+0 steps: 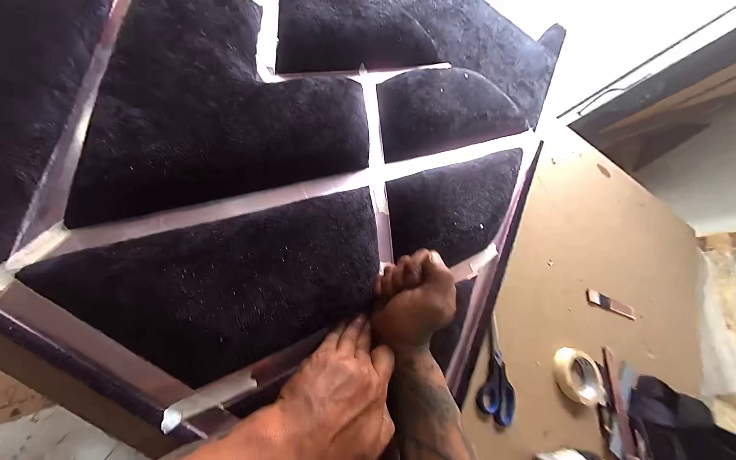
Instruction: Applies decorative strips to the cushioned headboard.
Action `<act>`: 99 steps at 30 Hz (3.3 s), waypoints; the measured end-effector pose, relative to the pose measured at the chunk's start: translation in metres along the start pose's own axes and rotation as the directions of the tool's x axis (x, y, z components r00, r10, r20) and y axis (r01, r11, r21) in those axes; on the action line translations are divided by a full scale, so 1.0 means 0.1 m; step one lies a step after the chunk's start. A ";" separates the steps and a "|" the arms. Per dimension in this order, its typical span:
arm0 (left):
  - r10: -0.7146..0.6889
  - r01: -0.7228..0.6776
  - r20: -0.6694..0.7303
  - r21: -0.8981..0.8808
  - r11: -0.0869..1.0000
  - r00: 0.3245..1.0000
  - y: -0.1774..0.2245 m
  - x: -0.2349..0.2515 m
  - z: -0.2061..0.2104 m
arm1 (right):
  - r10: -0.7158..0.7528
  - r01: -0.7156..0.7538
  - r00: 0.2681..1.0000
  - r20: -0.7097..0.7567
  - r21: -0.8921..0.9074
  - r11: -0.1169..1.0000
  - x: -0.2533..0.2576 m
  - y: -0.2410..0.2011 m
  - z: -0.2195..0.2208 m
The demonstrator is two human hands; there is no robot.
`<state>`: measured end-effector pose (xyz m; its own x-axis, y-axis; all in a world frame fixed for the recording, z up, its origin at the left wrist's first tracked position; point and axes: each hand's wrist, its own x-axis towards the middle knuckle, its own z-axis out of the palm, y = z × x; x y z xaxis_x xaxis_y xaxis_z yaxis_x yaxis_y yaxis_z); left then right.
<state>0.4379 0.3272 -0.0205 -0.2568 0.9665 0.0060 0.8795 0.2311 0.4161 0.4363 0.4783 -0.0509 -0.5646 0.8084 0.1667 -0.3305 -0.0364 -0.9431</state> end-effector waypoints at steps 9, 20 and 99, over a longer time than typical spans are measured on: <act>-0.006 0.010 0.092 -0.044 0.999 0.996 0.03 0.03 -0.08 | -0.045 0.046 0.999 0.029 -0.020 0.999 0.03 -0.36 0.05; -0.018 0.027 0.128 -0.069 0.997 0.992 0.04 0.03 -0.12 | -0.140 0.142 0.989 0.046 -0.039 0.989 0.21 -0.46 0.11; 0.116 -0.012 0.413 -0.247 0.969 0.903 -2.28 -0.20 -1.40 | 0.493 0.378 0.864 0.097 -0.772 -0.510 0.48 -0.02 1.99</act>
<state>0.1862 0.2397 0.0115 0.0362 0.9460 -0.3221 0.7559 0.1849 0.6280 0.2590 0.4001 0.0159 -0.7244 0.6239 -0.2932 0.5395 0.7779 0.3222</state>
